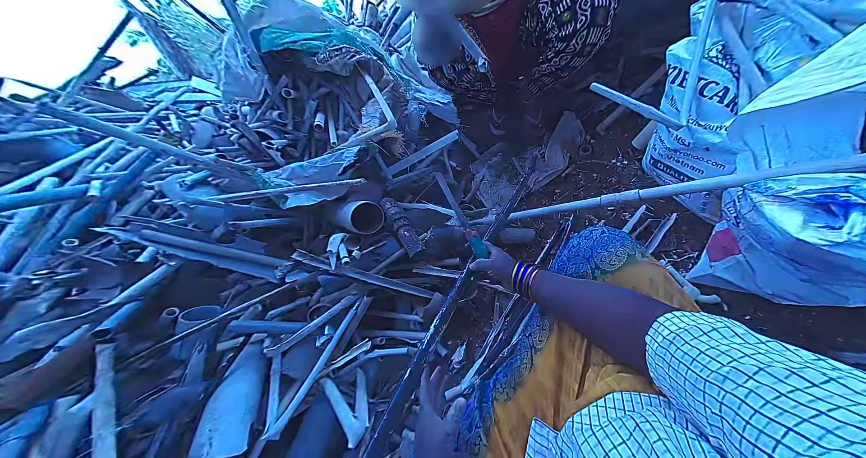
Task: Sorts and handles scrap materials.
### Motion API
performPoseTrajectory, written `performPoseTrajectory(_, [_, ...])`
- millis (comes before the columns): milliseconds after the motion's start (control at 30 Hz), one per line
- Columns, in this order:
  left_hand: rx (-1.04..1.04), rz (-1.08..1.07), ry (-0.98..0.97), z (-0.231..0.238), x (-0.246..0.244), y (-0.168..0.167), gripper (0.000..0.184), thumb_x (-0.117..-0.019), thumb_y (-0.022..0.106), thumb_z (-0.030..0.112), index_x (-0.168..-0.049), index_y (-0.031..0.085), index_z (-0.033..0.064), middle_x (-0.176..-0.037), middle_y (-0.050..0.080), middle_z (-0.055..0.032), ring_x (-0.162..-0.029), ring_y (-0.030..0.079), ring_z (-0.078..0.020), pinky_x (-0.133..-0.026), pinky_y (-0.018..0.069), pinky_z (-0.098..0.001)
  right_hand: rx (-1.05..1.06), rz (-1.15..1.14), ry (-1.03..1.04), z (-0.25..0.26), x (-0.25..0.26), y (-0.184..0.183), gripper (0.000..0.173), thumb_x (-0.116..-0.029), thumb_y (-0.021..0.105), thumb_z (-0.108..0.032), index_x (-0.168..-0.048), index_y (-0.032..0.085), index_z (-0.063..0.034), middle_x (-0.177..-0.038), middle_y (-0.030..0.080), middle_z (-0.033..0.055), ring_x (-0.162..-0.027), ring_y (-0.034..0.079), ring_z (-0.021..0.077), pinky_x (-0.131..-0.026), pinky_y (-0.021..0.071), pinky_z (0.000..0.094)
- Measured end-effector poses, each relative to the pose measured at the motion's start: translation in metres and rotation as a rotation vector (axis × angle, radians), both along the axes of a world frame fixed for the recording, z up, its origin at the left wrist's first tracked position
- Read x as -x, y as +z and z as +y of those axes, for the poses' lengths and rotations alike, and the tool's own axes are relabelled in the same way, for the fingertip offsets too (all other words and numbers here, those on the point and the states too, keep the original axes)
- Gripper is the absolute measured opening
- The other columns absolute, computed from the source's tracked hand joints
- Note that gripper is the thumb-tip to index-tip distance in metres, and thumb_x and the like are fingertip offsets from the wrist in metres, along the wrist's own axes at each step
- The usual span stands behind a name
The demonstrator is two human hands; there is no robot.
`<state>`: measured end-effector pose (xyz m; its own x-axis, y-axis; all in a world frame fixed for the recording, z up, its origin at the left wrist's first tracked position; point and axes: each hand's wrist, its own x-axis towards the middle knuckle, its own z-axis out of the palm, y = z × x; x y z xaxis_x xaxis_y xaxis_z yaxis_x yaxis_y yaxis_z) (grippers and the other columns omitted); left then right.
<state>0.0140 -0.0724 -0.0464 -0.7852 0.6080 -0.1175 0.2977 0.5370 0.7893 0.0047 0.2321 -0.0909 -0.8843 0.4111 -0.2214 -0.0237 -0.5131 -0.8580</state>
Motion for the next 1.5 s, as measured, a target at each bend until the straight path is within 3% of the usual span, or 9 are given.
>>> performPoseTrajectory(100, [-0.788, -0.051, 0.304, -0.04, 0.018, -0.026, 0.073, -0.0743, 0.089, 0.044, -0.126, 0.06, 0.0013, -0.127, 0.069, -0.0114, -0.119, 0.068, -0.0234, -0.102, 0.0549, -0.0442, -0.036, -0.024, -0.008, 0.009, 0.005, -0.001, 0.064, -0.0957, 0.061, 0.002, -0.153, 0.036, -0.0047, -0.131, 0.055, 0.0197, -0.099, 0.064, 0.0201, -0.082, 0.056, 0.033])
performPoseTrajectory(200, [-1.008, 0.092, 0.166, -0.046, 0.013, -0.014, 0.076, -0.0913, 0.075, 0.039, -0.152, 0.039, 0.0115, -0.148, 0.056, -0.0028, -0.133, 0.058, -0.0201, -0.108, 0.0509, -0.0439, -0.095, -0.042, 0.036, 0.012, 0.007, -0.004, 0.066, -0.0974, 0.063, -0.002, -0.156, 0.032, -0.0053, -0.131, 0.055, 0.02, -0.096, 0.064, 0.0192, -0.08, 0.0551, 0.0319])
performPoseTrajectory(267, [-1.097, 0.106, 0.242, -0.021, 0.005, 0.001, 0.051, -0.0925, 0.076, 0.033, -0.135, 0.055, 0.0134, -0.132, 0.069, -0.004, -0.118, 0.069, -0.022, -0.094, 0.0606, -0.0414, -0.199, -0.03, 0.084, 0.013, 0.008, -0.007, 0.069, -0.0985, 0.065, -0.005, -0.157, 0.029, -0.0041, -0.136, 0.054, 0.0229, -0.103, 0.066, 0.0221, -0.087, 0.0573, 0.0341])
performPoseTrajectory(467, [-1.043, -0.098, 0.502, 0.037, 0.05, -0.022, 0.018, -0.1023, 0.04, -0.004, -0.114, 0.049, 0.0067, -0.123, 0.07, -0.0053, -0.103, 0.073, -0.0188, -0.087, 0.0621, -0.0354, -0.534, -0.189, 0.268, -0.005, -0.01, -0.018, 0.067, -0.102, 0.066, -0.021, -0.158, 0.032, -0.0068, -0.139, 0.055, 0.0257, -0.115, 0.065, 0.0331, -0.099, 0.0532, 0.048])
performPoseTrajectory(867, [-1.198, -0.364, 1.022, 0.049, 0.127, -0.003, 0.049, -0.1129, 0.035, 0.033, -0.151, 0.034, 0.0019, -0.147, 0.045, -0.0217, -0.123, 0.058, -0.0301, -0.098, 0.0527, -0.0425, -1.108, -0.529, 0.497, -0.047, -0.052, -0.017, 0.056, -0.1091, 0.045, -0.02, -0.16, 0.029, -0.0036, -0.135, 0.061, 0.0289, -0.123, 0.062, 0.0424, -0.108, 0.0448, 0.055])
performPoseTrajectory(1033, [-1.144, -0.272, 1.237, 0.051, 0.142, -0.006, 0.044, -0.1086, 0.052, 0.025, -0.144, 0.043, 0.0004, -0.126, 0.061, -0.0202, -0.104, 0.067, -0.0247, -0.085, 0.0584, -0.0403, -1.41, -0.399, 0.656, -0.083, -0.054, -0.012, 0.058, -0.1084, 0.046, -0.022, -0.162, 0.03, -0.0083, -0.133, 0.061, 0.0298, -0.114, 0.066, 0.0444, -0.1, 0.0511, 0.0544])
performPoseTrajectory(1233, [-1.078, -0.127, 1.097, 0.052, 0.138, -0.012, 0.04, -0.1066, 0.054, 0.011, -0.142, 0.044, -0.0036, -0.122, 0.065, -0.0197, -0.1, 0.07, -0.0176, -0.084, 0.0594, -0.0331, -1.2, -0.751, 0.458, -0.061, -0.032, -0.046, 0.064, -0.1096, 0.043, -0.019, -0.164, 0.013, -0.0023, -0.126, 0.065, 0.031, -0.115, 0.066, 0.0443, -0.104, 0.048, 0.055])
performPoseTrajectory(1433, [-1.192, -0.121, 0.921, 0.048, 0.129, -0.015, 0.021, -0.0975, 0.05, -0.005, -0.118, 0.052, -0.0062, -0.099, 0.072, -0.0116, -0.084, 0.073, -0.0133, -0.075, 0.0616, -0.028, -1.471, -0.352, 0.479, -0.09, -0.046, -0.031, 0.06, -0.1046, 0.048, -0.014, -0.159, 0.031, 0.0032, -0.112, 0.071, 0.0301, -0.095, 0.072, 0.0456, -0.087, 0.0568, 0.0571])
performPoseTrajectory(1500, [-1.193, -0.135, 0.937, 0.045, 0.13, -0.017, 0.018, -0.0972, 0.048, -0.006, -0.114, 0.053, -0.0048, -0.097, 0.072, -0.011, -0.084, 0.073, -0.0145, -0.075, 0.0615, -0.0289, -1.355, -0.542, 0.516, -0.084, -0.034, -0.035, 0.062, -0.1085, 0.043, -0.017, -0.163, 0.018, -0.0001, -0.123, 0.067, 0.0293, -0.109, 0.069, 0.043, -0.1, 0.0511, 0.0532])
